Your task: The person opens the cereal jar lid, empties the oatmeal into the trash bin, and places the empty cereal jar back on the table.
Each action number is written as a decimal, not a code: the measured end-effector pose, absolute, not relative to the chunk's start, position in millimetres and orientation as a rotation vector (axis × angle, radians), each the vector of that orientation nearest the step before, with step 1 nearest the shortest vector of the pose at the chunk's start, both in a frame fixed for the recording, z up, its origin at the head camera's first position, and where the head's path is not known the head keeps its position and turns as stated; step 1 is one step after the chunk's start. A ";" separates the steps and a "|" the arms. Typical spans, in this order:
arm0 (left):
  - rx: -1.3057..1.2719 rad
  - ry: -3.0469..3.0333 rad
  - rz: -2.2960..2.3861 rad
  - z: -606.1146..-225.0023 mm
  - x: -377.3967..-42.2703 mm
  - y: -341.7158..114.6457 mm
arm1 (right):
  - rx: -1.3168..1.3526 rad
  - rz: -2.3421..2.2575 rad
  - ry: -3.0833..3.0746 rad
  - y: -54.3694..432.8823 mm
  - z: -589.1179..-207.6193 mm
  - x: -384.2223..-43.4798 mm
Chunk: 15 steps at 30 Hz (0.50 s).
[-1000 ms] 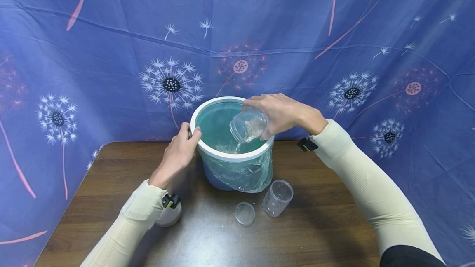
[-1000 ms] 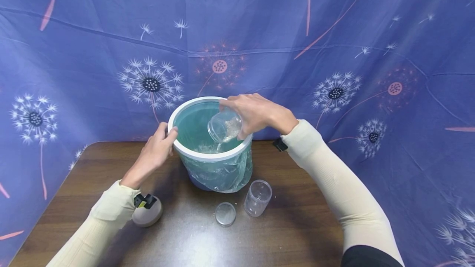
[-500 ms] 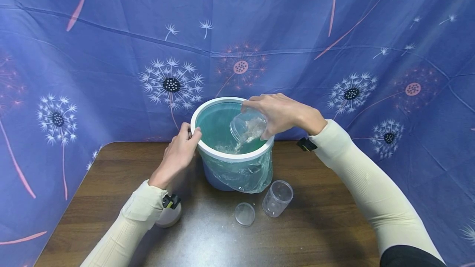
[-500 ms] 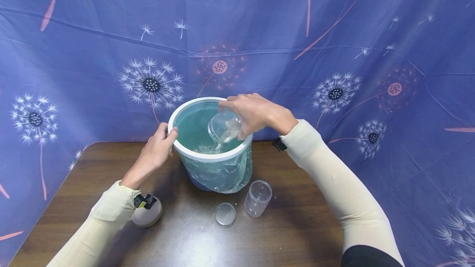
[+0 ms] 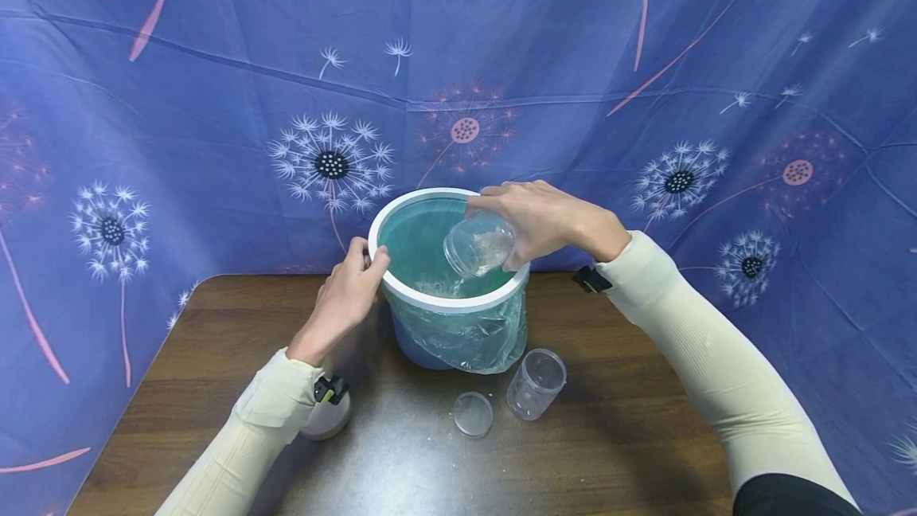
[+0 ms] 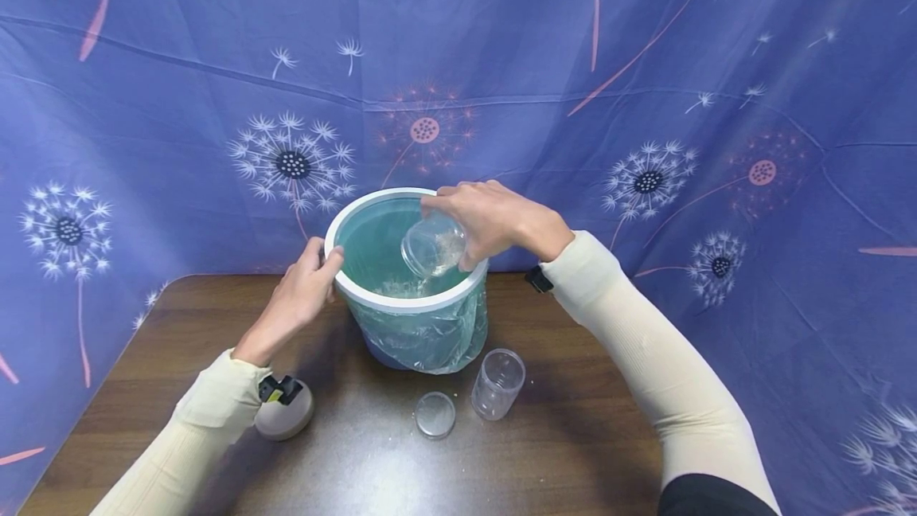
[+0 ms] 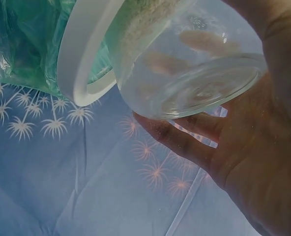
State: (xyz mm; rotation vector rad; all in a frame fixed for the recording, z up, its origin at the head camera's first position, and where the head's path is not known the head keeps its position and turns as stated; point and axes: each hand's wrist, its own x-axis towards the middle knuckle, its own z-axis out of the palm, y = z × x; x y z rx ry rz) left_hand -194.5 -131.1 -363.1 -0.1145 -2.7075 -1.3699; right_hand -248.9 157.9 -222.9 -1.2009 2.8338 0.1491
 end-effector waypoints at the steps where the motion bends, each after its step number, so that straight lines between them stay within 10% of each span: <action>1: -0.115 -2.707 -1.371 -363.2 -194.7 -131.0 | -1.199 0.157 2.834 157.7 -222.8 -248.6; 15: -0.114 -2.710 -1.379 -363.4 -195.3 -131.5 | -1.206 0.195 2.837 156.4 -224.2 -249.9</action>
